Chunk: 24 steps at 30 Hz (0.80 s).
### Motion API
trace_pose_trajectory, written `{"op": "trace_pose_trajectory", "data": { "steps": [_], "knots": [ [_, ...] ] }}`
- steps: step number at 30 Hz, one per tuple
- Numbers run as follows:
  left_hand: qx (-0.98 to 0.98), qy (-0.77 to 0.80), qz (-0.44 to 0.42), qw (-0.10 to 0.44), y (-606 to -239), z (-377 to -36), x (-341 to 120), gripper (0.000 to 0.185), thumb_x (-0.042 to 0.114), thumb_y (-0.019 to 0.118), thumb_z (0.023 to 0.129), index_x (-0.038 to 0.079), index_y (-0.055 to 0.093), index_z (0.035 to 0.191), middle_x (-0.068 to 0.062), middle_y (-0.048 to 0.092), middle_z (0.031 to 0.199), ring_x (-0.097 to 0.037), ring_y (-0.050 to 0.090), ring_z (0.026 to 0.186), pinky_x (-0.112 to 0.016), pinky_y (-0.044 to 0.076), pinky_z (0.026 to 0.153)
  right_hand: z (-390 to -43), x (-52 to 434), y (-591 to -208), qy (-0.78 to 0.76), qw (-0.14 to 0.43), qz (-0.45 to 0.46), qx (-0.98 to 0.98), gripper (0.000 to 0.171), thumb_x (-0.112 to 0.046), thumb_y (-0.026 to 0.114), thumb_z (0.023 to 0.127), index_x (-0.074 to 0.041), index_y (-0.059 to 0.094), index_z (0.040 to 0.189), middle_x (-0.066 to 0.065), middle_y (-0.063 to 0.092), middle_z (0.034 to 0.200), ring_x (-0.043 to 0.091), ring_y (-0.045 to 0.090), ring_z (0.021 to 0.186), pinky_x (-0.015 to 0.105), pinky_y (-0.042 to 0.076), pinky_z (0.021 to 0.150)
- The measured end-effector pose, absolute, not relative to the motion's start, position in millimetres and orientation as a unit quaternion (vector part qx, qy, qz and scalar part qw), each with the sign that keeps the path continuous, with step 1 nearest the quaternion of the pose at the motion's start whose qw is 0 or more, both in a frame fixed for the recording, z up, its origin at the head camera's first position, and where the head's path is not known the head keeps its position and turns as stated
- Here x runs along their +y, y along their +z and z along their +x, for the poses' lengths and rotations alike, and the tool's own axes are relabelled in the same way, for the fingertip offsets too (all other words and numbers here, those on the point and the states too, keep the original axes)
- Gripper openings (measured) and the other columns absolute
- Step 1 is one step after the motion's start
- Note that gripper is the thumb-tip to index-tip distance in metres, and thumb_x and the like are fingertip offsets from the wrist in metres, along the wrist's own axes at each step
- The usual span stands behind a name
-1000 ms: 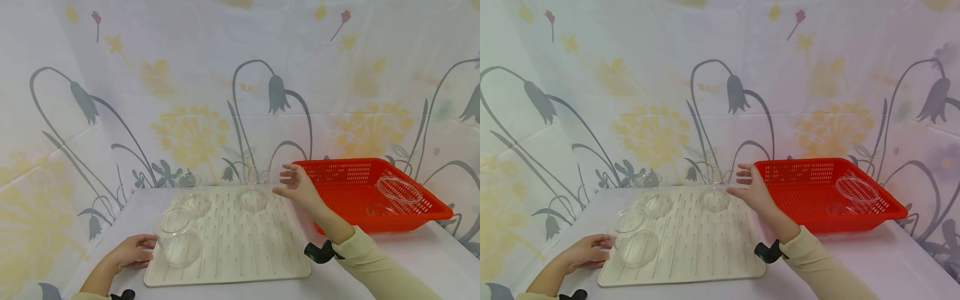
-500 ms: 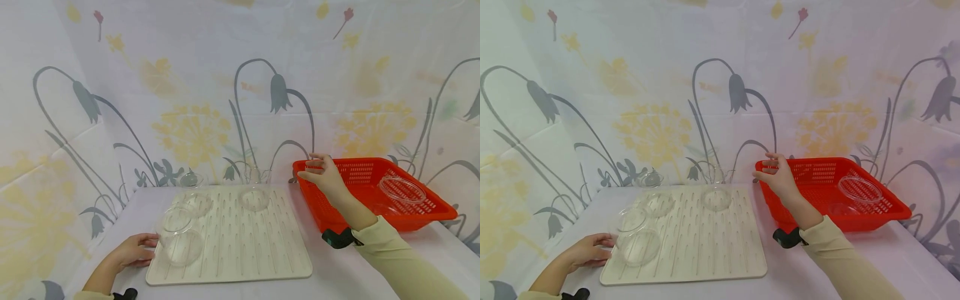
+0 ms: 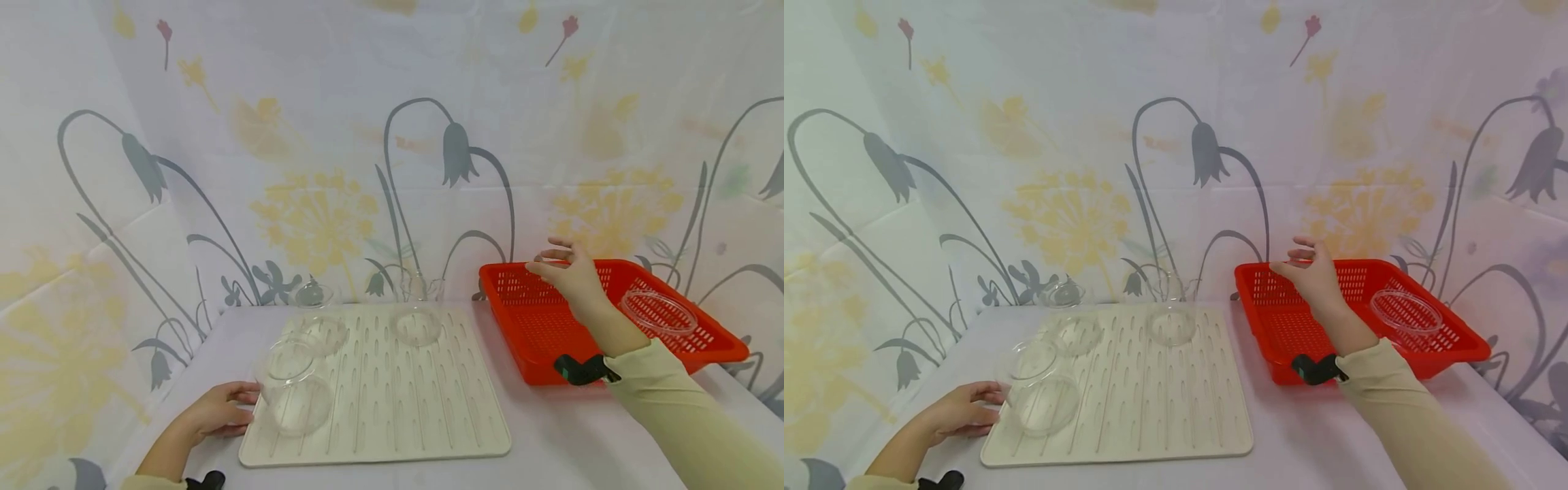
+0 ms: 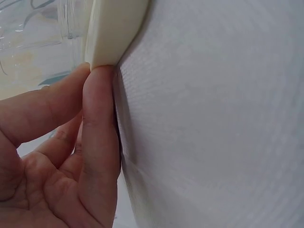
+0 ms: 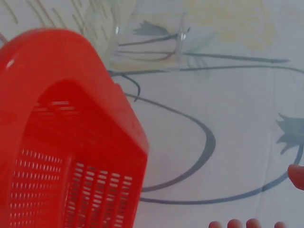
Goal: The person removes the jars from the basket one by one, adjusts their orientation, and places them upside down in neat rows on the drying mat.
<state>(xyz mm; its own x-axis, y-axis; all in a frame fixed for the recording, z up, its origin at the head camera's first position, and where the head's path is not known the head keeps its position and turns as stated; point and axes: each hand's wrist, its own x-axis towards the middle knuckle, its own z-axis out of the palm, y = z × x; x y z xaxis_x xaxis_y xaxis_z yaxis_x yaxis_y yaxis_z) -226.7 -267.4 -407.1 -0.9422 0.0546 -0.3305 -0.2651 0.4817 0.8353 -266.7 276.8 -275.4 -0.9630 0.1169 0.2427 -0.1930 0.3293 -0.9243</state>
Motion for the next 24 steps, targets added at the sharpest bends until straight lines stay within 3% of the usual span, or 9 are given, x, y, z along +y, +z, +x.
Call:
{"op": "trace_pose_trajectory", "data": {
  "steps": [6,9,14,24],
  "knots": [
    [0.841,0.513,-0.065,0.158,-408.3,-225.7,-267.1,0.056,-0.012,0.064,0.076,-0.013,0.042,0.127,-0.015,0.053,0.106,-0.017,0.058,0.073,-0.032,0.054,0.065,-266.8,302.3,-273.8,0.581,0.143,0.008,-0.801,0.049,-0.029,0.063,0.089,-0.027,0.035,0.129,-0.005,0.041,0.112,0.003,0.046,0.093,0.025,0.037,0.081],
    [0.841,0.515,-0.065,0.157,-408.9,-225.4,-267.5,0.056,-0.012,0.064,0.076,-0.013,0.042,0.127,-0.016,0.053,0.106,-0.017,0.058,0.073,-0.032,0.054,0.065,-266.1,314.8,-275.3,0.599,0.146,0.003,-0.787,0.041,-0.027,0.065,0.088,-0.034,0.038,0.118,-0.007,0.042,0.11,0.004,0.046,0.091,0.02,0.039,0.079],
    [0.84,0.515,-0.067,0.154,-409.3,-225.5,-267.7,0.056,-0.012,0.064,0.076,-0.013,0.043,0.127,-0.016,0.053,0.106,-0.017,0.058,0.073,-0.032,0.054,0.065,-266.1,333.1,-277.0,0.658,0.144,-0.015,-0.739,0.04,-0.021,0.07,0.084,-0.033,0.041,0.108,-0.004,0.041,0.104,0.004,0.05,0.083,0.011,0.046,0.067],
    [0.838,0.519,-0.064,0.155,-409.2,-225.8,-269.6,0.055,-0.012,0.064,0.077,-0.013,0.041,0.127,-0.016,0.053,0.107,-0.017,0.058,0.074,-0.032,0.054,0.065,-264.4,364.9,-277.9,0.69,0.15,-0.055,-0.706,0.038,-0.019,0.072,0.082,-0.031,0.045,0.105,-0.007,0.044,0.1,0.003,0.051,0.077,0.013,0.047,0.059]
  ]
}}
